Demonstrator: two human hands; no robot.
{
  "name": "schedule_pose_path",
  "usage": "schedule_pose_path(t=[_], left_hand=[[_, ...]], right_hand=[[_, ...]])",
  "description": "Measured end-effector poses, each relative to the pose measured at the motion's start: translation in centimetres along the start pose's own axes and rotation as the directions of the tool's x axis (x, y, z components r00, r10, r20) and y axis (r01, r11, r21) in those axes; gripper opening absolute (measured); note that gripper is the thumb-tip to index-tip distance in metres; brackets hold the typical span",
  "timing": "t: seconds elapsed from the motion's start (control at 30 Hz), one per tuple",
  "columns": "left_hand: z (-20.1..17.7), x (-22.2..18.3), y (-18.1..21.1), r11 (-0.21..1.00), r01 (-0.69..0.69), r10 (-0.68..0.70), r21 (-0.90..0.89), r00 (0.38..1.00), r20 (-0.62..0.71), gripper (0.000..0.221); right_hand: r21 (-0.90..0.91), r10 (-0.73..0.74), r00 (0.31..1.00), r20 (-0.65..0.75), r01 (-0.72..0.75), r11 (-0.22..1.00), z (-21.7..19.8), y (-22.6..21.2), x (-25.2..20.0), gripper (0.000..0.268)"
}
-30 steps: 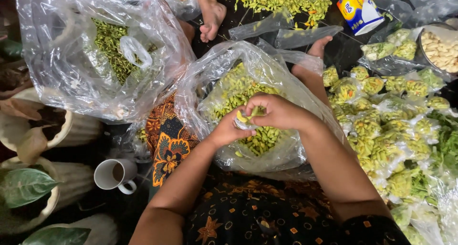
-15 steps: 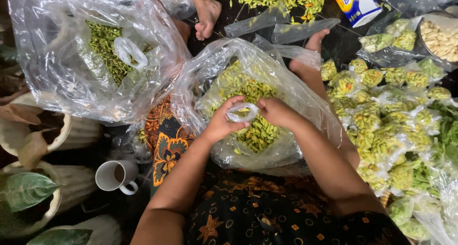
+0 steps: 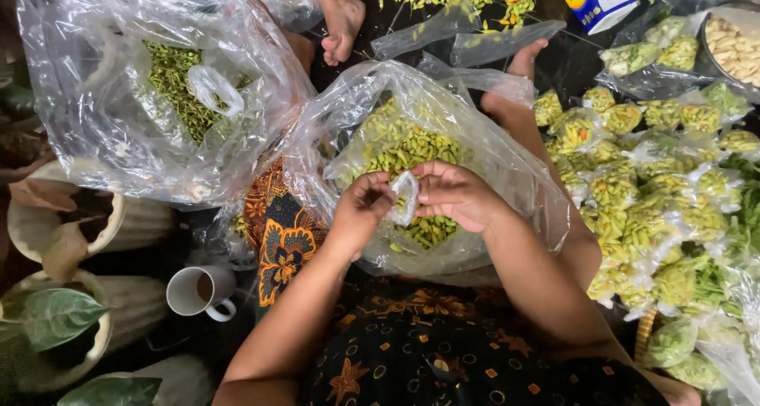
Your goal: The person scoops green vegetables from a large plastic bag into smaller clear plastic bags. They then tie the small bags and place them on the floor. The person repeats this process throughout the clip.
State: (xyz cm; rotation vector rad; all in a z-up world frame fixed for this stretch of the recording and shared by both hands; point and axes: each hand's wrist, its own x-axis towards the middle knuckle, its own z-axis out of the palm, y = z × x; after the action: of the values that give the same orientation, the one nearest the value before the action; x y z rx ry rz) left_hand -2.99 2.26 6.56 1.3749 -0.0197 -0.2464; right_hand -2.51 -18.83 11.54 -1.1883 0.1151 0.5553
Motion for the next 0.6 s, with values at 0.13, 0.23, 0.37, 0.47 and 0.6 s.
schedule_pose_path(t=[0.13, 0.23, 0.37, 0.47, 0.6], left_hand=[[1.2, -0.4, 3.3, 0.998, -0.058, 0.057, 0.006, 0.998, 0.008, 0.044], [1.5, -0.5, 4.3, 0.945, -0.211, 0.237, 0.249, 0.968, -0.077, 0.037], [2.0, -0.4, 4.2, 0.854, -0.331, 0.389, 0.401, 0.918, -0.071, 0.027], [2.8, -1.0, 5.3, 0.858, -0.373, 0.409, 0.353, 0.912, -0.030, 0.027], [2.1, -1.0, 3.6, 0.733, -0.610, 0.604, 0.302, 0.787, 0.126, 0.057]], right_hand=[[-0.101, -0.191, 0.979, -0.067, 0.184, 0.978, -0.1, 0.7, 0.3, 0.055], [-0.597, -0.534, 0.810, -0.243, 0.309, 0.740, -0.2, 0.2, -0.3, 0.050], [-0.830, -0.725, 0.687, -0.058, 0.370, 0.417, 1.2, -0.9, -1.3, 0.052], [-0.935, -0.641, 0.743, 0.194, 0.337, 0.108, 2.0, -0.8, -1.8, 0.074], [-0.950, -0.669, 0.693, 0.269, 0.306, -0.064, 1.3, 1.5, -0.7, 0.023]])
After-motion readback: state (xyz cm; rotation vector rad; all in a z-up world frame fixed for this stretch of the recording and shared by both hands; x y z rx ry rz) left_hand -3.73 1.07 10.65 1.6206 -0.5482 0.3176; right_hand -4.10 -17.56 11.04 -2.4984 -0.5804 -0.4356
